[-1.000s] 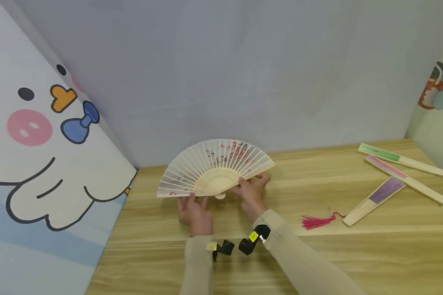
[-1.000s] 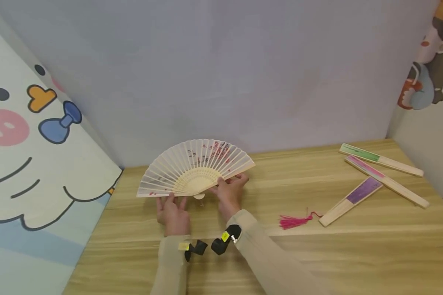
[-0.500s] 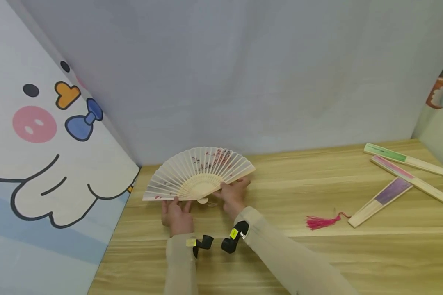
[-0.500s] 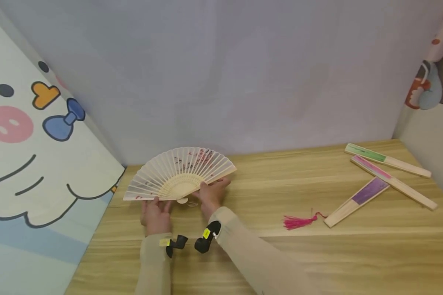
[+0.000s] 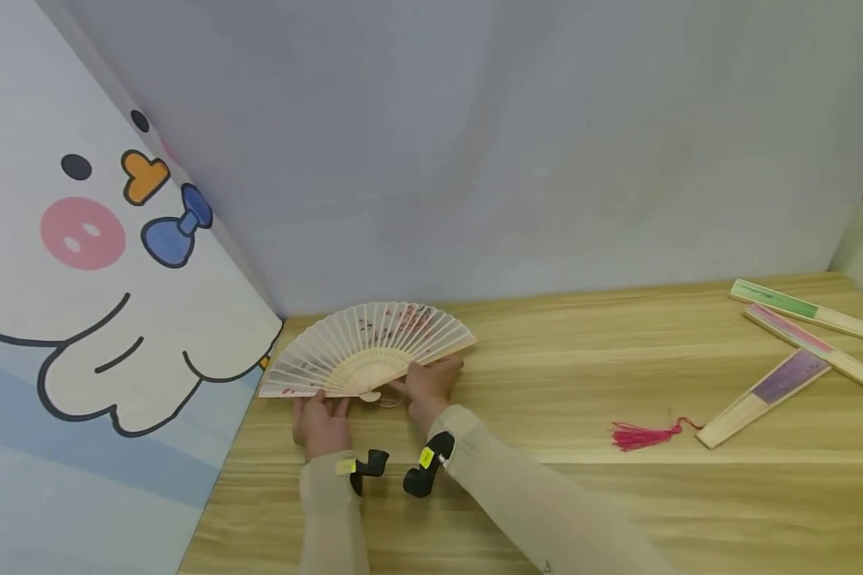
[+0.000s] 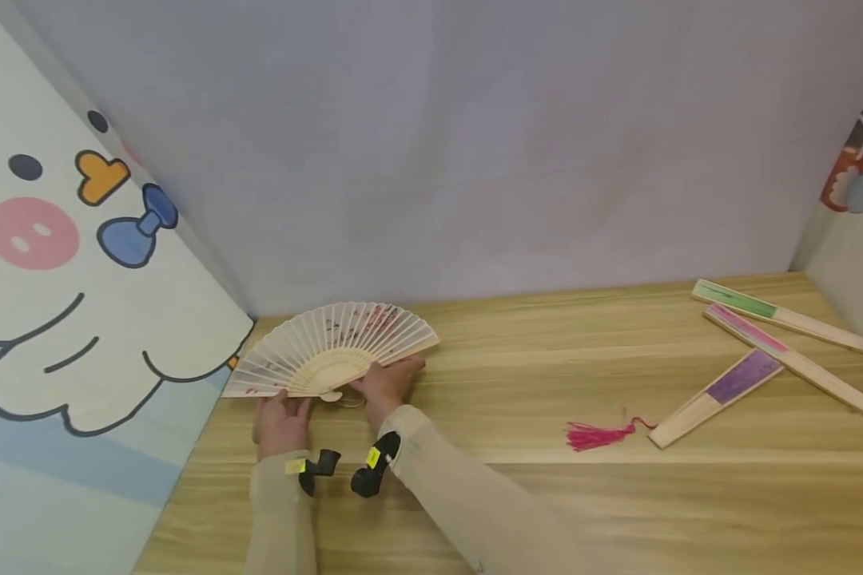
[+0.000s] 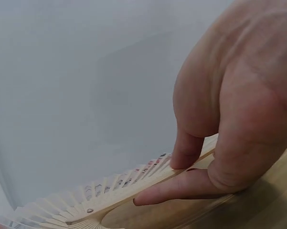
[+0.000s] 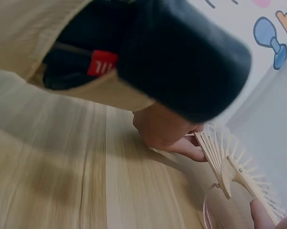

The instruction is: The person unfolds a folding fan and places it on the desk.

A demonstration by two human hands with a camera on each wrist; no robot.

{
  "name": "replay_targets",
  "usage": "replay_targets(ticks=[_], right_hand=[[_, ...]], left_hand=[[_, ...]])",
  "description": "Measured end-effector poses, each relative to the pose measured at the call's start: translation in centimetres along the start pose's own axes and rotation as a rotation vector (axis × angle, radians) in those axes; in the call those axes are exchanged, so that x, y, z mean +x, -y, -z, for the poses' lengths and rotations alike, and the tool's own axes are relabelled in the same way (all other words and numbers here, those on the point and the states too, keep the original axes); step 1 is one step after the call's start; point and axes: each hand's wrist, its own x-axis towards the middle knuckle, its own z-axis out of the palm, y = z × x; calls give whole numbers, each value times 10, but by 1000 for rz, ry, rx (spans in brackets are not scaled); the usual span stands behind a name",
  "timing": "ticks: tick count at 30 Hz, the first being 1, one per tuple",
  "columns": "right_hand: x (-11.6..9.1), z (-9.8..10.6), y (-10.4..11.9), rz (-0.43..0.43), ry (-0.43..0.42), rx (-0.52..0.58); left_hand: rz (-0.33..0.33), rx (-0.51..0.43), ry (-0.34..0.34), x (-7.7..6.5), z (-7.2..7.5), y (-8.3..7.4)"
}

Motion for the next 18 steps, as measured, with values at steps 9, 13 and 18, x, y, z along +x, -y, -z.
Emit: replay_targets(ticks=[9, 13, 18], right_hand=[[-5, -15, -5, -8, -29, -4], [-5, -18, -2, -48, -16, 4], [-5, -19, -1, -94, -6, -18]], left_hand=[[-13, -51, -30, 11, -3, -11], [-34, -74, -40, 14, -3, -12], [-49, -50, -53, 14, -1, -12]])
